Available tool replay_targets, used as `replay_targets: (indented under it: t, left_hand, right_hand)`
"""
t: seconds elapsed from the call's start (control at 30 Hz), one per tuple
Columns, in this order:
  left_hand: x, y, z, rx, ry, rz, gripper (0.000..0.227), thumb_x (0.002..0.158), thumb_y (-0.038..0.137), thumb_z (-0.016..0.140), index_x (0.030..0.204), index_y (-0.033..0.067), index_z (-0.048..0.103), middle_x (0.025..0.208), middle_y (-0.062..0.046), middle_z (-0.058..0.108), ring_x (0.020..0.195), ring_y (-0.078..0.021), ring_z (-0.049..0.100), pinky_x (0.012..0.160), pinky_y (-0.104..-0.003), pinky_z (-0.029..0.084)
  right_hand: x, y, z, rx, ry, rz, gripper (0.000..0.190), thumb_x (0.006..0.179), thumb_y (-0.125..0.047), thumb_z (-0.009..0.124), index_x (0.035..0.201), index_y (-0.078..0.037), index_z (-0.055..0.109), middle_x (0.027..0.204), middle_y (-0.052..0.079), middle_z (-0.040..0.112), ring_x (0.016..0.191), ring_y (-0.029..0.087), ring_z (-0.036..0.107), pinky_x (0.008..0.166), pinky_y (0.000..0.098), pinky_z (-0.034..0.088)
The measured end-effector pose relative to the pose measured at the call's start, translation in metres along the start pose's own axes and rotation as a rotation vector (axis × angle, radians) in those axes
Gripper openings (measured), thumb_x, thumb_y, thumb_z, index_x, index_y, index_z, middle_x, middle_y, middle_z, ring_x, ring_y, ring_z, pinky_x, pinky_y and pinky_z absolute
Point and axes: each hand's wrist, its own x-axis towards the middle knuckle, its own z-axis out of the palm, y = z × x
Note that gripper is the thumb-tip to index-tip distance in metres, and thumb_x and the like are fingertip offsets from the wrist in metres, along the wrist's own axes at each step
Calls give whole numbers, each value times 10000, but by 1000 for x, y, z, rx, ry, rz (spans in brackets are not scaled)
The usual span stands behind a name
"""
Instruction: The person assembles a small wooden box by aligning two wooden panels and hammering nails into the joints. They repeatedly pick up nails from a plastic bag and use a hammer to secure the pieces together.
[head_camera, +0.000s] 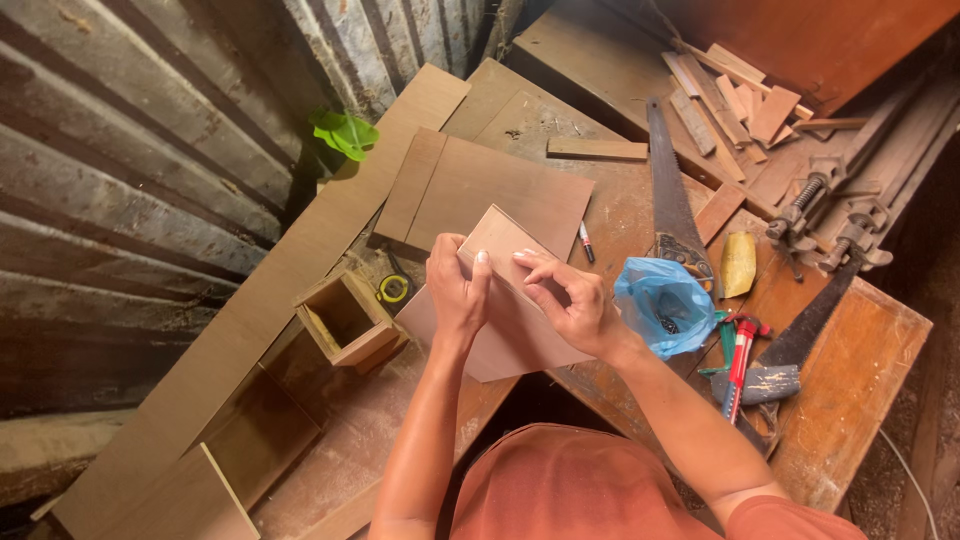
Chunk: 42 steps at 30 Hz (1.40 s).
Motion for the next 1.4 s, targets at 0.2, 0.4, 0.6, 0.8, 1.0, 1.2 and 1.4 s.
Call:
replay_targets:
  t: [0.2, 0.4, 0.6, 0.8, 1.0, 1.2, 1.4]
  left_hand:
    - [-7, -3, -12, -9, 62, 25, 264, 894, 230, 620, 1008, 17, 511, 951, -166, 532, 911, -333, 530, 850, -424, 409]
    - [-11, -2, -17, -13, 50, -10, 274, 894, 235, 619, 1007, 17, 498, 938, -169, 522, 893, -328, 513, 850, -421, 402]
    - [-9, -1, -14, -3, 51, -3, 272, 909, 252, 600, 994, 18, 490, 924, -167, 511, 878, -320, 506, 846, -427, 397]
    - [-11, -2, -8, 18, 94, -5, 282, 902, 268, 575, 996, 14, 494, 943, -179, 517, 883, -336, 507, 847, -453, 405]
    - [-11, 1, -1, -27, 111, -4, 310, 936, 296, 559, 984, 0, 481, 932, -189, 521, 886, -335, 526, 829, -471, 420]
    - [-25, -4, 2, -289, 129, -76, 315, 956, 317, 475, 1023, 11, 440, 872, -158, 555, 829, -224, 584, 782, -416, 491]
    - [-65, -29, 9, -370, 137, -119, 285, 1081, 284, 377, 1089, 5, 436, 930, -121, 545, 873, -185, 536, 800, -358, 483]
  right_hand:
    - [12, -10, 7, -80, -83, -199, 119, 928, -23, 682, 1038, -6, 639, 1307, 169, 700, 1293, 338, 649, 1068, 390, 546]
    - [1, -9, 10, -184, 64, -237, 122, 945, -9, 710, 1053, -23, 655, 1116, 143, 750, 1031, 281, 735, 896, 346, 587]
    - [-10, 0, -8, -245, 139, 386, 357, 1051, -131, 466, 1374, -49, 596, 861, 158, 673, 788, 290, 698, 754, 392, 573]
    - [-8, -15, -24, -541, -100, 97, 849, 731, -674, 732, 1253, -9, 661, 1049, 234, 661, 932, 370, 701, 805, 471, 565]
    - [10, -28, -32, -710, -269, 253, 1009, 602, -723, 825, 1219, 50, 629, 1034, 206, 682, 914, 365, 713, 838, 460, 576]
    - [44, -22, -52, -767, -361, 70, 918, 604, -640, 848, 1233, -4, 644, 1082, 181, 689, 942, 374, 699, 864, 458, 560]
    - [62, -22, -47, -746, -536, 63, 942, 565, -599, 875, 1268, -23, 627, 1116, 163, 679, 1041, 349, 666, 920, 445, 522]
